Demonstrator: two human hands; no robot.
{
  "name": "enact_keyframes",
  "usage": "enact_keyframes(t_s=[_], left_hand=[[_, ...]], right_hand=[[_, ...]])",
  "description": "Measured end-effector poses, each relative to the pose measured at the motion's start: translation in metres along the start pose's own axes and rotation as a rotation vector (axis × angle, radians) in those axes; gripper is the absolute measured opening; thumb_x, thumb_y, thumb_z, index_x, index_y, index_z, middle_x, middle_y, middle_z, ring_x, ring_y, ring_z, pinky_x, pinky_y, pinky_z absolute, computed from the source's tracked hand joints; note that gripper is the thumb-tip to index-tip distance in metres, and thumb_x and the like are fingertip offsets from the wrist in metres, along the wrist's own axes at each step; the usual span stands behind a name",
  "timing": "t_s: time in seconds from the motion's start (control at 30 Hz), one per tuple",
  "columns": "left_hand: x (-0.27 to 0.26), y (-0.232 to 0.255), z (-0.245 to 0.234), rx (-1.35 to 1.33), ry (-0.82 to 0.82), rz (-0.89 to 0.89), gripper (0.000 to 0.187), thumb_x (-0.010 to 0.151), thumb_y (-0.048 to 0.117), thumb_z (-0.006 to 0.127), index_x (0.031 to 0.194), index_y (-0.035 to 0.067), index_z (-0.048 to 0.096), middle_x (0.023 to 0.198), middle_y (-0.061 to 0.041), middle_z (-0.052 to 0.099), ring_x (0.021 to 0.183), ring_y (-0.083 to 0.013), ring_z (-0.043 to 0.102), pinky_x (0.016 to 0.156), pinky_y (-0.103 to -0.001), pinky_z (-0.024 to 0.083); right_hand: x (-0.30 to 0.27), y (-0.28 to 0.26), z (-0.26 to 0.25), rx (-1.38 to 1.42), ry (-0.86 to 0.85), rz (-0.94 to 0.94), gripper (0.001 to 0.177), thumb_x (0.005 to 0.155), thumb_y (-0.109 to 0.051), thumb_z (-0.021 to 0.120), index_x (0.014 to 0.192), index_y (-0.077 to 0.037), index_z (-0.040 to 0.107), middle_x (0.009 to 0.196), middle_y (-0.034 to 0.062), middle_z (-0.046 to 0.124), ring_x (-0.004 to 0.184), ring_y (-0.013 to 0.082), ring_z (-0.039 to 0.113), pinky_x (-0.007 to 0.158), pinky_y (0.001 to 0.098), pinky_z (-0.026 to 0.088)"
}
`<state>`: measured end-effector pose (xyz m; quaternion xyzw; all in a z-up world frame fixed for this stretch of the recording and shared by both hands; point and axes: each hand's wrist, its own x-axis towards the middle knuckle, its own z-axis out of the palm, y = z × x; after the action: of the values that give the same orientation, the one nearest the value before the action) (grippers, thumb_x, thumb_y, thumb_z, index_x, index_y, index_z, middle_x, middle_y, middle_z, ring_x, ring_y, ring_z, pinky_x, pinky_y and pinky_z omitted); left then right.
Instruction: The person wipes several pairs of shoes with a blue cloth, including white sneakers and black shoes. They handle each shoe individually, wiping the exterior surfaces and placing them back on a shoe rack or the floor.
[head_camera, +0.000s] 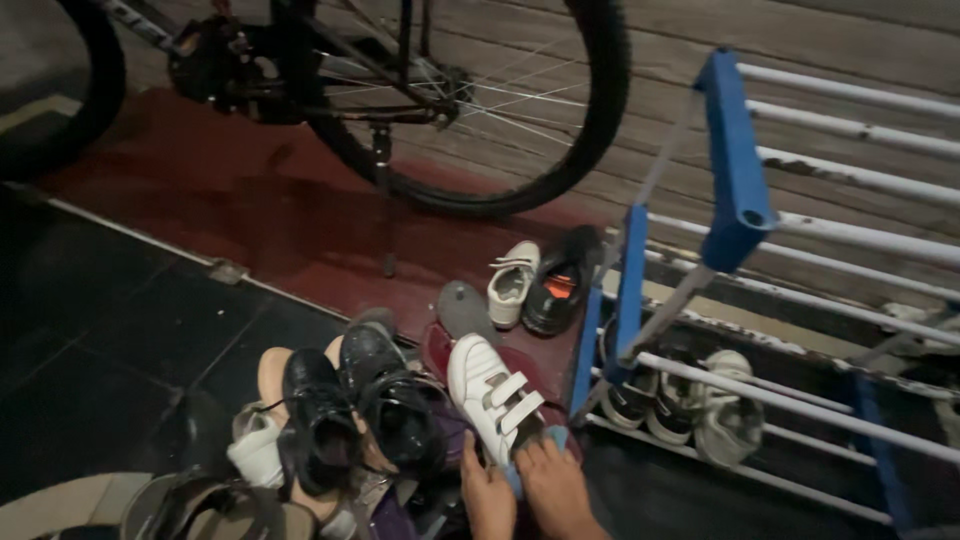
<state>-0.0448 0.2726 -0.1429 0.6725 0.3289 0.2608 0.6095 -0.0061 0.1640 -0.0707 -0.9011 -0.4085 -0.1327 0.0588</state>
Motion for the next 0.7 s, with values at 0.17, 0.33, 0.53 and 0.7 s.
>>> enact_keyframes(t_s=[0.17, 0.33, 0.53, 0.7], left_hand=[[-0.014, 0.005, 0.016, 0.084, -0.035, 0.001, 0.076, 0.077, 0.005, 0.069, 0.147, 0.004, 0.041, 0.140, -0.023, 0.056, 0.129, -0.0391, 0.057, 0.105, -0.045, 0.047], [-0.023, 0.017, 0.012, 0.293, -0.045, -0.170, 0.080, 0.075, 0.014, 0.077, 0.148, 0.012, 0.043, 0.140, -0.019, 0.056, 0.129, -0.0385, 0.055, 0.106, -0.047, 0.046], [-0.026, 0.013, 0.007, 0.322, -0.067, -0.146, 0.075, 0.076, 0.011, 0.073, 0.146, 0.016, 0.047, 0.137, -0.019, 0.058, 0.127, -0.0391, 0.056, 0.105, -0.049, 0.047], [-0.026, 0.017, 0.008, 0.330, -0.033, -0.221, 0.066, 0.077, 0.013, 0.075, 0.140, 0.020, 0.056, 0.135, -0.015, 0.061, 0.127, -0.0369, 0.058, 0.104, -0.047, 0.049]], right_hand=[[-0.024, 0.016, -0.019, 0.215, -0.084, -0.069, 0.048, 0.063, -0.012, 0.074, 0.109, -0.004, 0.067, 0.109, 0.0150, 0.065, 0.107, 0.0375, 0.057, 0.083, 0.0453, 0.049], [-0.025, 0.051, -0.031, 0.552, -0.021, 0.197, 0.057, 0.059, -0.003, 0.072, 0.116, -0.011, 0.073, 0.117, 0.0145, 0.071, 0.117, 0.0348, 0.064, 0.100, 0.0409, 0.051], [0.019, 0.065, -0.018, 0.617, -0.028, 0.695, 0.063, 0.068, -0.016, 0.082, 0.126, -0.006, 0.061, 0.122, 0.0199, 0.068, 0.117, 0.0381, 0.064, 0.101, 0.0442, 0.051], [0.032, 0.045, 0.011, 0.496, -0.504, 1.005, 0.095, 0.076, -0.026, 0.084, 0.157, -0.022, 0.033, 0.128, 0.0236, 0.065, 0.121, 0.0414, 0.063, 0.105, 0.0473, 0.050]])
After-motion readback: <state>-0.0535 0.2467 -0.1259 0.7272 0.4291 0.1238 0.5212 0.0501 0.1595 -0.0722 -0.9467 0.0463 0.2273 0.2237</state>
